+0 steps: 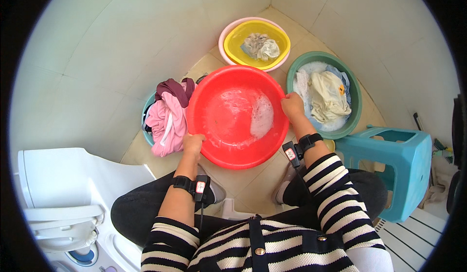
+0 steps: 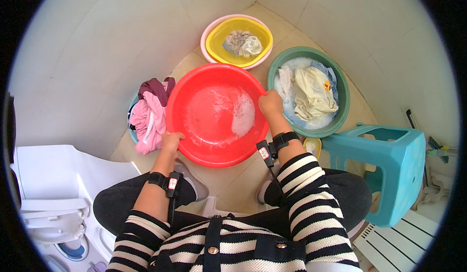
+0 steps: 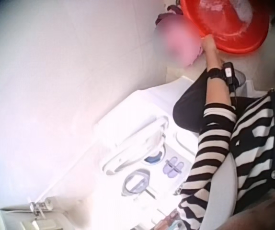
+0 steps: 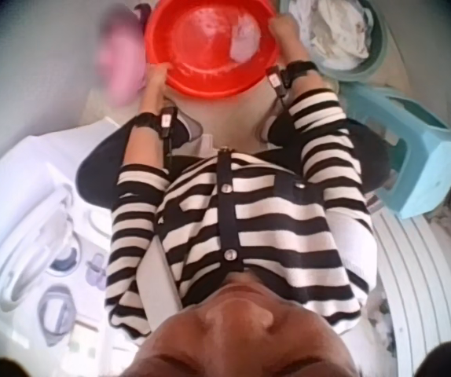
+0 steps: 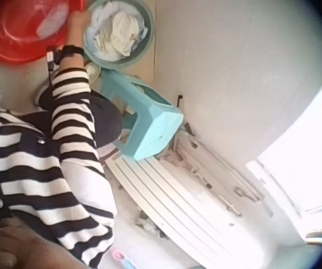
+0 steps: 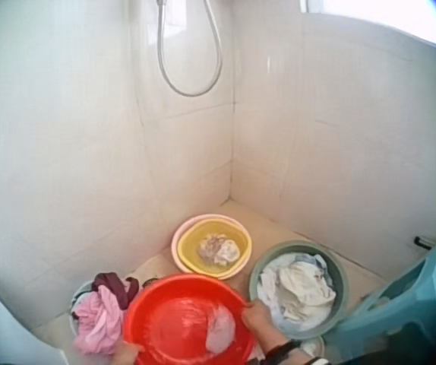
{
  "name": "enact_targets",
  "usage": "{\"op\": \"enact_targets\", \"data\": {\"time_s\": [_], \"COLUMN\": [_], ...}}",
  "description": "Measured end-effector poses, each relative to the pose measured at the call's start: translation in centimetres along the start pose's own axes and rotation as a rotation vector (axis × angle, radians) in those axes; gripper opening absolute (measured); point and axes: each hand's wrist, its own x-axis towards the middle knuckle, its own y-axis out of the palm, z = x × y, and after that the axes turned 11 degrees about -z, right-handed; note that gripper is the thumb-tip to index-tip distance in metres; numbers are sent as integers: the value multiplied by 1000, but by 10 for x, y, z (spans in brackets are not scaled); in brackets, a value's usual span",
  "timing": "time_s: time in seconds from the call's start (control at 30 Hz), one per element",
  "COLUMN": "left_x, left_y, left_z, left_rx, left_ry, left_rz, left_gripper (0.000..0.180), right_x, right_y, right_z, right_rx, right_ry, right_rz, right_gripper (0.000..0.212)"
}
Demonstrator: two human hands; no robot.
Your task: The person sits on the floor and washes clothes by hand in a green basin filled with soapy water. They scrub and rinse a light-colored garment, then transfer it to a yellow basin.
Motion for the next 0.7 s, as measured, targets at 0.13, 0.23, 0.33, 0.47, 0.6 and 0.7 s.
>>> {"op": "enact_targets", "data": {"time_s": [0.13, 0.23, 0.33, 0.47, 0.6, 0.7], "left_x": [8, 9, 0, -12, -30, -52], "left_y": [-18, -23, -20, -11, 0, 7], "left_z": [4, 3, -6, -33, -65, -89], "left_rx": [-173, -300, -327, -351, -258, -256], "left_ry": [-86, -167, -246, -233, -109, -6], "left_rz": [-17, 25, 49, 118, 126, 165], "left_gripper": [29, 29, 31, 31, 37, 36], "right_x": [-15, -19, -22, -22, -17, -14], "right_y": [-18, -29, -34, -37, -42, -51], "right_z": [13, 23, 23, 9, -4, -5], "right_rx": [-57, 79, 174, 279, 474, 658], "right_ry": [-19, 1, -37, -32, 21, 85], "right_rz": [-125, 45, 88, 2, 96, 114], "right_gripper": [49, 59, 59, 48, 40, 35]}}
